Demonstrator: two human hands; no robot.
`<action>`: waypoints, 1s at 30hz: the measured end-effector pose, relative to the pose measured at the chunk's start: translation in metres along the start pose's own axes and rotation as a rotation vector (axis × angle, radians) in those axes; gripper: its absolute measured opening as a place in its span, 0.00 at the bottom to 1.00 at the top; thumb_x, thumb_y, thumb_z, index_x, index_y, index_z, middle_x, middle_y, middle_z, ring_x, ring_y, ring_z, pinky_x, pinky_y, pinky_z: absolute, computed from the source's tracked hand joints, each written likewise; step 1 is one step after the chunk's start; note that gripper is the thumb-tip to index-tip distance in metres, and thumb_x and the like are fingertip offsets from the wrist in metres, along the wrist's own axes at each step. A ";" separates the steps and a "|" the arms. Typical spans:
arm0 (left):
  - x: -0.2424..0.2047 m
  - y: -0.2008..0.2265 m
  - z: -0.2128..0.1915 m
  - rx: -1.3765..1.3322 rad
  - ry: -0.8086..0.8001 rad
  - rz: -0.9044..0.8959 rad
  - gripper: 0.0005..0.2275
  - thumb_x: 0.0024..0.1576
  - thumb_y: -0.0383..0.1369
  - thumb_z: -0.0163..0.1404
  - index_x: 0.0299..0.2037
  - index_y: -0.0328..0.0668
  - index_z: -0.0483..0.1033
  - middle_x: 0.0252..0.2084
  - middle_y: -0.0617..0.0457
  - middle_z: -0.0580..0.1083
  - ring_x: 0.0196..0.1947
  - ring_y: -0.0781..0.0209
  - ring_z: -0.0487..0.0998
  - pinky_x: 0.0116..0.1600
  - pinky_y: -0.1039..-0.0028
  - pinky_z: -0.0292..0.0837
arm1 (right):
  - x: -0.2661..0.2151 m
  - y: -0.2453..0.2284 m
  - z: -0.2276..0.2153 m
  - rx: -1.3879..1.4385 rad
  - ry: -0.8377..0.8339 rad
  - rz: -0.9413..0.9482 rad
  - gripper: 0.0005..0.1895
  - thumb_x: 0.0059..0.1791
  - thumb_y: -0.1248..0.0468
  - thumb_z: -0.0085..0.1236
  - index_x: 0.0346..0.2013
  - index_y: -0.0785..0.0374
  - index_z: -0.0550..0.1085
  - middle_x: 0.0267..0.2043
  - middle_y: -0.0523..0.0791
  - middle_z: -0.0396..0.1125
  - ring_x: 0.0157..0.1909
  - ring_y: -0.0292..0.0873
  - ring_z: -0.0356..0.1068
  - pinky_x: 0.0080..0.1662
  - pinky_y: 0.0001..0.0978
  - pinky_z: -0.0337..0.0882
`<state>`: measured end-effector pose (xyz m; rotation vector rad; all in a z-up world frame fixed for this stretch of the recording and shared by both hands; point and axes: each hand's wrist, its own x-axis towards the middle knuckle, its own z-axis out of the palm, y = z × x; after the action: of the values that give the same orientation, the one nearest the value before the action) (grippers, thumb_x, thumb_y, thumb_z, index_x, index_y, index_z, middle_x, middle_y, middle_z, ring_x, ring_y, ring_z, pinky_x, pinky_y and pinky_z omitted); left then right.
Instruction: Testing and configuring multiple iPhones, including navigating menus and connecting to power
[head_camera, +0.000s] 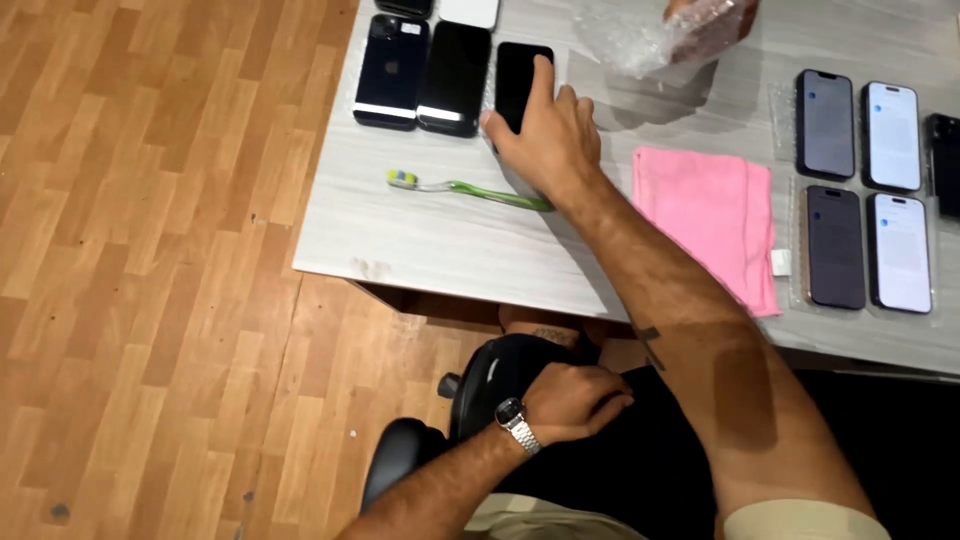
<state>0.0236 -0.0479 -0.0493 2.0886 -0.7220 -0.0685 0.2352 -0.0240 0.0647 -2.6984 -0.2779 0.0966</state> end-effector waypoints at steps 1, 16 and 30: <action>0.000 0.000 -0.002 -0.024 -0.021 -0.023 0.12 0.57 0.39 0.37 0.38 0.48 0.74 0.37 0.54 0.76 0.36 0.56 0.76 0.29 0.65 0.68 | 0.006 -0.002 0.006 -0.071 0.009 0.002 0.39 0.45 0.41 0.44 0.62 0.57 0.46 0.51 0.59 0.58 0.53 0.62 0.53 0.46 0.52 0.61; 0.005 -0.009 -0.012 -0.068 -0.074 -0.078 0.12 0.55 0.39 0.37 0.40 0.49 0.73 0.38 0.53 0.76 0.38 0.53 0.76 0.32 0.62 0.69 | 0.015 -0.003 -0.015 0.078 0.021 0.208 0.42 0.35 0.49 0.50 0.60 0.52 0.47 0.41 0.49 0.63 0.43 0.53 0.61 0.42 0.43 0.61; 0.007 -0.014 0.006 -0.072 -0.036 -0.090 0.09 0.54 0.42 0.42 0.38 0.55 0.73 0.33 0.57 0.76 0.34 0.55 0.78 0.35 0.67 0.75 | -0.120 0.148 -0.083 0.219 0.185 0.188 0.42 0.35 0.62 0.60 0.60 0.57 0.54 0.48 0.55 0.64 0.49 0.55 0.64 0.49 0.46 0.62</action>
<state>0.0340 -0.0494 -0.0626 2.0549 -0.6373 -0.1797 0.1537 -0.2142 0.0815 -2.4875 0.0407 -0.0643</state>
